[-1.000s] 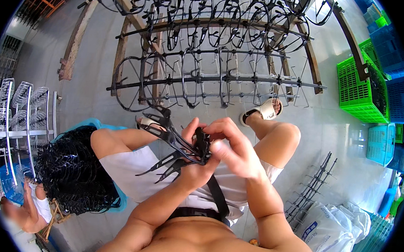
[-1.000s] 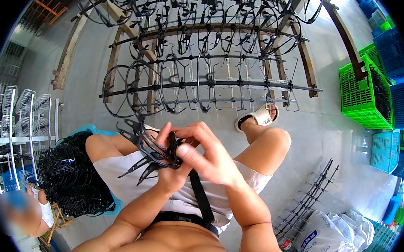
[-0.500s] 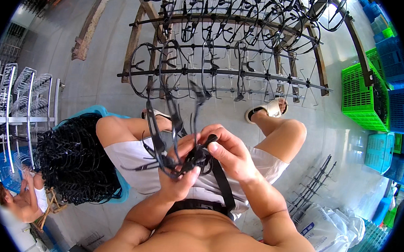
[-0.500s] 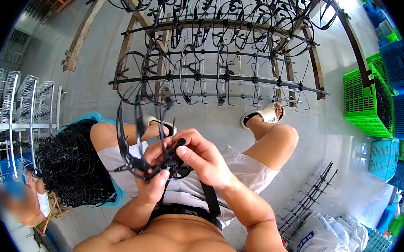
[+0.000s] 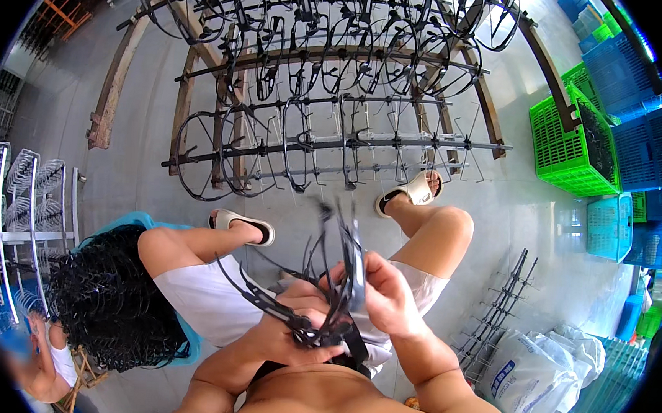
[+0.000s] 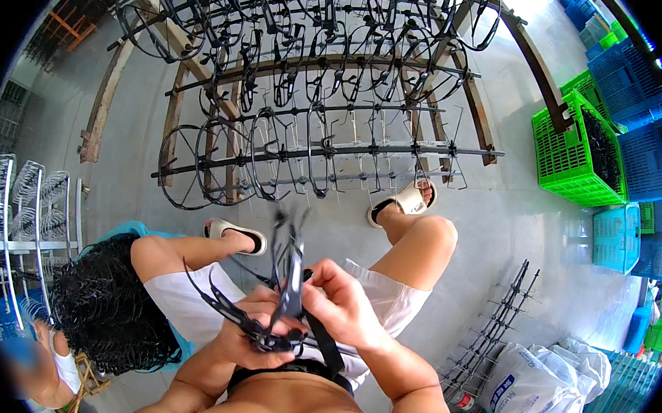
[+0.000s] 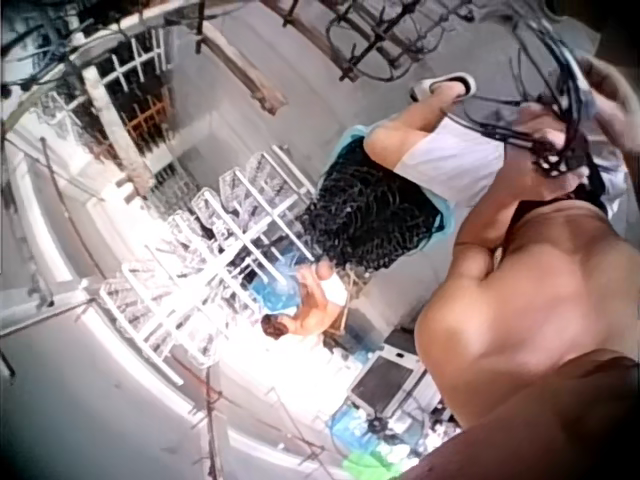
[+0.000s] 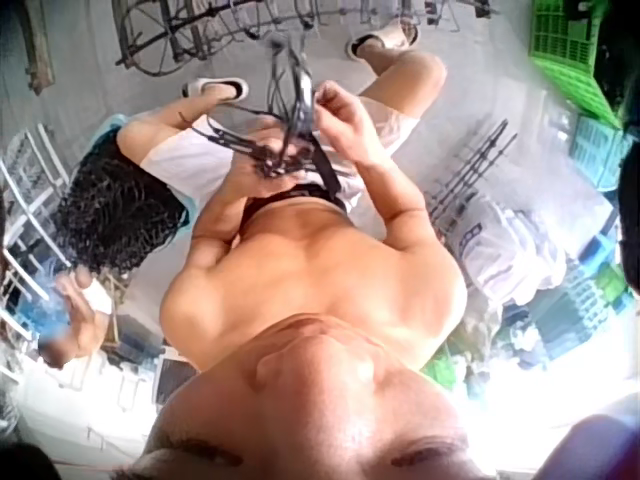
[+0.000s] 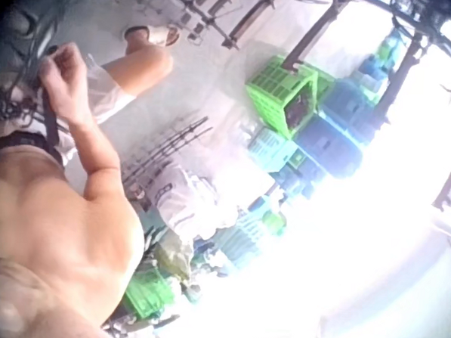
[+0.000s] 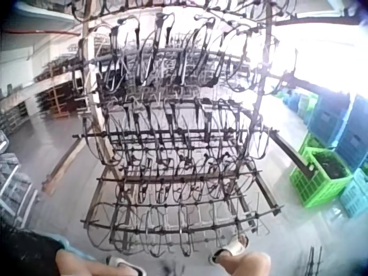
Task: The person repeatedly picks black cables from a blue bin and threads them onto a metal rack, securing them in place. The process is continuous and repetitive, with the person handling each cable individually.
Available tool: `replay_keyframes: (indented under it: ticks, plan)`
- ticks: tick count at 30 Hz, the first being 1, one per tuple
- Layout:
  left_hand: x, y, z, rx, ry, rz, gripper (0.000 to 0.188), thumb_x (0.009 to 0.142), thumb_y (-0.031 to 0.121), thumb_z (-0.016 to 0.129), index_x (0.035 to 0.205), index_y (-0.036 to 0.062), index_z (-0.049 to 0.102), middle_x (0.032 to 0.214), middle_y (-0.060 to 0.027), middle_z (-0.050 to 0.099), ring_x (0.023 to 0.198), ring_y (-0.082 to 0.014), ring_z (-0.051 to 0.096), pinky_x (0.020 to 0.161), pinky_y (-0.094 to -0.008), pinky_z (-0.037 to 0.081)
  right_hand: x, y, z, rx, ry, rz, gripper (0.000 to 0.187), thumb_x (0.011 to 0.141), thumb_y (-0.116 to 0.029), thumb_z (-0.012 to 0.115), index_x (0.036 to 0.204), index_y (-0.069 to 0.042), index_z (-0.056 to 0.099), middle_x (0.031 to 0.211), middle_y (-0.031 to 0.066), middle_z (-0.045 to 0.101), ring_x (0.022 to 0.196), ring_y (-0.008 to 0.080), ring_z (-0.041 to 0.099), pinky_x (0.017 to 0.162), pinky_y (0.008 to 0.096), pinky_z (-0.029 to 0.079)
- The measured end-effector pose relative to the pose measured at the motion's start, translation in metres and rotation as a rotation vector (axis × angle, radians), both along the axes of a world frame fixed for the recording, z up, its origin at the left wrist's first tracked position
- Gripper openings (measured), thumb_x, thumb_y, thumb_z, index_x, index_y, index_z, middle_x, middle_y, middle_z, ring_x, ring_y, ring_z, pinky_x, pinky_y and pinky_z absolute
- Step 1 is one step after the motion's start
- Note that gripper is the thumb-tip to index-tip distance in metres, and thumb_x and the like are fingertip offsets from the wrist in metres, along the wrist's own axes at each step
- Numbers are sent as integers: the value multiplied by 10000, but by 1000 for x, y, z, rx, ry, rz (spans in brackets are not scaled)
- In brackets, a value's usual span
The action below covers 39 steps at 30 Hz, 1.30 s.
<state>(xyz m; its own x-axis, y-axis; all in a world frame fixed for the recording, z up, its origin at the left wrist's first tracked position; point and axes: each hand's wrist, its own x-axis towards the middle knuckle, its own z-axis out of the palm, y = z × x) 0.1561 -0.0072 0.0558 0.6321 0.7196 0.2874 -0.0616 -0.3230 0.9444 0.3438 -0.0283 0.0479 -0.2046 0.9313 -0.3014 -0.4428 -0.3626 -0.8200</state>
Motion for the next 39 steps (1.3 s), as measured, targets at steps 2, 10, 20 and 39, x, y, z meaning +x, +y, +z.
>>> replay_keyframes:
  ticks: [2,10,20,39]
  plan:
    - [-1,-3,-5,-154,-106,-163,294,660,144,783,914,107,640,981,-62,688,942,-237,584,861,-370,427,1,5,-8,-14,171,19,235,871,-133,635,1013,9,513,981,111,615,882,130,585,806,286,479]
    - [-20,-10,-19,-991,-567,-334,331,635,128,785,919,26,648,1140,-273,592,1000,-331,600,931,-442,421,-25,10,-6,-100,257,-389,203,807,-15,620,830,-67,426,889,123,590,700,168,533,745,307,492]
    - [-2,-19,25,-1249,-806,-787,900,730,446,735,1431,121,273,831,-170,584,726,-245,537,733,-374,388,-10,14,-27,-512,344,-106,303,878,-50,511,1164,29,450,923,112,574,722,198,648,528,288,571]
    - [90,62,-86,-112,220,764,449,732,62,746,1121,2,530,806,-67,570,627,-120,517,569,-247,429,76,165,-33,36,108,-315,261,917,-122,557,1135,-1,479,969,130,621,714,151,602,613,274,520]
